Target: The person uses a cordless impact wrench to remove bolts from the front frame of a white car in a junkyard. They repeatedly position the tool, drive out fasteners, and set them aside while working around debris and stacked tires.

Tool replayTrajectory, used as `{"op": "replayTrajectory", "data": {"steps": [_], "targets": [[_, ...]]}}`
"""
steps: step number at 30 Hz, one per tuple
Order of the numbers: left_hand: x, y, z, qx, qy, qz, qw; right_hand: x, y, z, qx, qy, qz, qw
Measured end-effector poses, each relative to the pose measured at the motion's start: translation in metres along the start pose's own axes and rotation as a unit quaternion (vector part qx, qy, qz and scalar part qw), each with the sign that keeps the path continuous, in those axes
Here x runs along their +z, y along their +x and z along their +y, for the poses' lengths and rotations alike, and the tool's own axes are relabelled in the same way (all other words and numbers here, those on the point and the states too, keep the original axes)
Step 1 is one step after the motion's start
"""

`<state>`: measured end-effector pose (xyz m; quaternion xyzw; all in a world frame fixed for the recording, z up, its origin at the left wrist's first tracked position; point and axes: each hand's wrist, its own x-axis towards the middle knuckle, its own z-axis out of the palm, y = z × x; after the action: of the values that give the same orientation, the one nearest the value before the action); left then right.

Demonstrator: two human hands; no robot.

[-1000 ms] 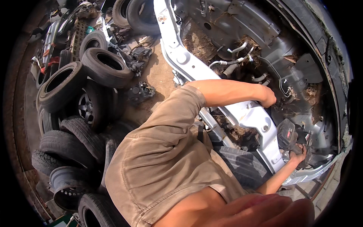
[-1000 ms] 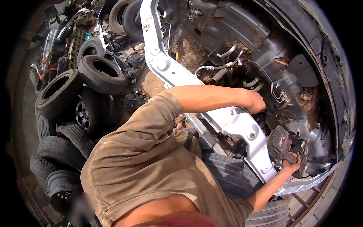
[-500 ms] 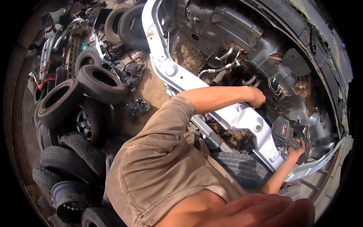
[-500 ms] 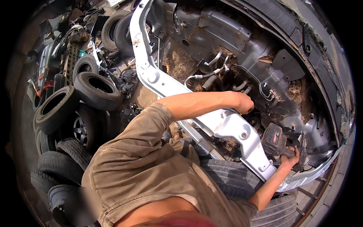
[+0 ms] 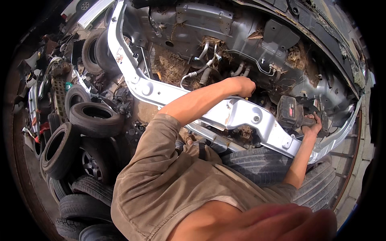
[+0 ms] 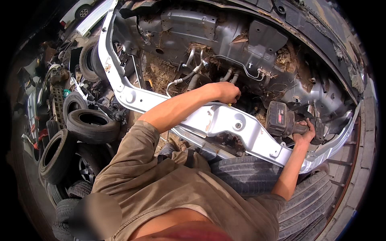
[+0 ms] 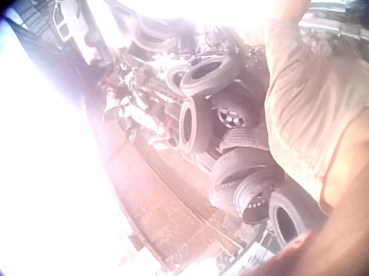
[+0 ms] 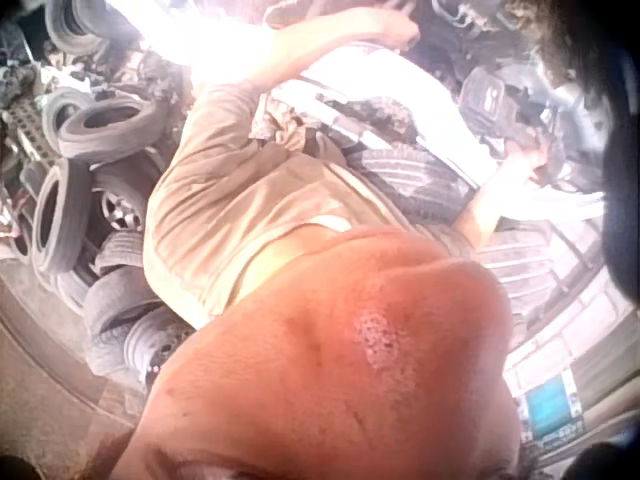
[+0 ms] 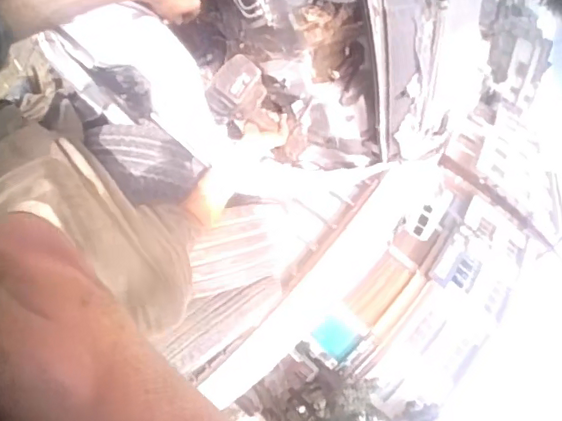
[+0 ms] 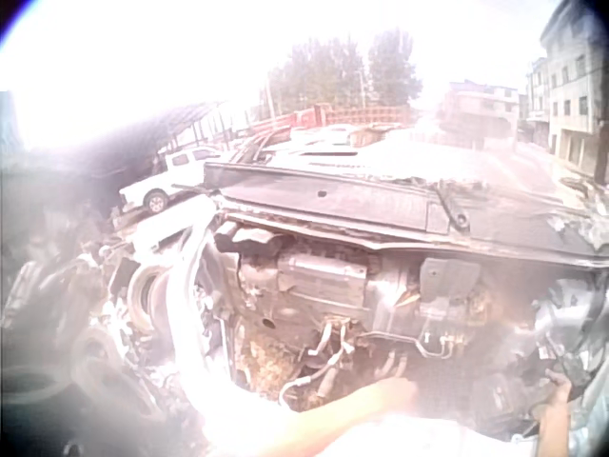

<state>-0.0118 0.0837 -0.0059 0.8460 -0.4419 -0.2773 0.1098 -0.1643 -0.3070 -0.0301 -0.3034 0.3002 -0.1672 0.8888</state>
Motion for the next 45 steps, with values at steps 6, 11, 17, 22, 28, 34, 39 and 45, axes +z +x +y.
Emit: {"op": "replayTrajectory", "data": {"steps": [6, 11, 17, 22, 28, 34, 39, 45], "targets": [[-0.006, -0.005, 0.000, -0.012, -0.019, -0.003, 1.000, 0.014, 0.001, 0.006, -0.015, 0.005, 0.032, 0.999], [0.000, -0.001, -0.005, -0.005, -0.013, 0.010, 1.000, 0.008, 0.001, 0.006, -0.031, -0.010, 0.031, 0.999], [0.004, -0.005, -0.015, -0.049, -0.017, 0.002, 0.999, 0.007, 0.004, 0.007, -0.040, 0.005, -0.005, 0.999], [0.004, 0.002, -0.014, -0.050, -0.025, -0.006, 0.998, -0.001, 0.001, -0.003, -0.076, 0.022, -0.041, 0.996], [-0.005, -0.011, -0.010, -0.029, 0.005, 0.012, 0.999, 0.019, -0.005, 0.004, -0.071, -0.017, 0.016, 0.997], [-0.004, -0.009, -0.008, 0.006, -0.001, 0.011, 1.000, 0.021, -0.015, 0.004, -0.051, -0.015, 0.028, 0.998], [-0.005, -0.009, -0.009, -0.013, 0.006, 0.003, 1.000, 0.021, -0.014, 0.004, -0.047, 0.001, 0.021, 0.999], [0.000, -0.009, -0.011, -0.026, -0.008, 0.009, 1.000, 0.025, -0.022, 0.006, -0.087, 0.000, 0.000, 0.996]]}}
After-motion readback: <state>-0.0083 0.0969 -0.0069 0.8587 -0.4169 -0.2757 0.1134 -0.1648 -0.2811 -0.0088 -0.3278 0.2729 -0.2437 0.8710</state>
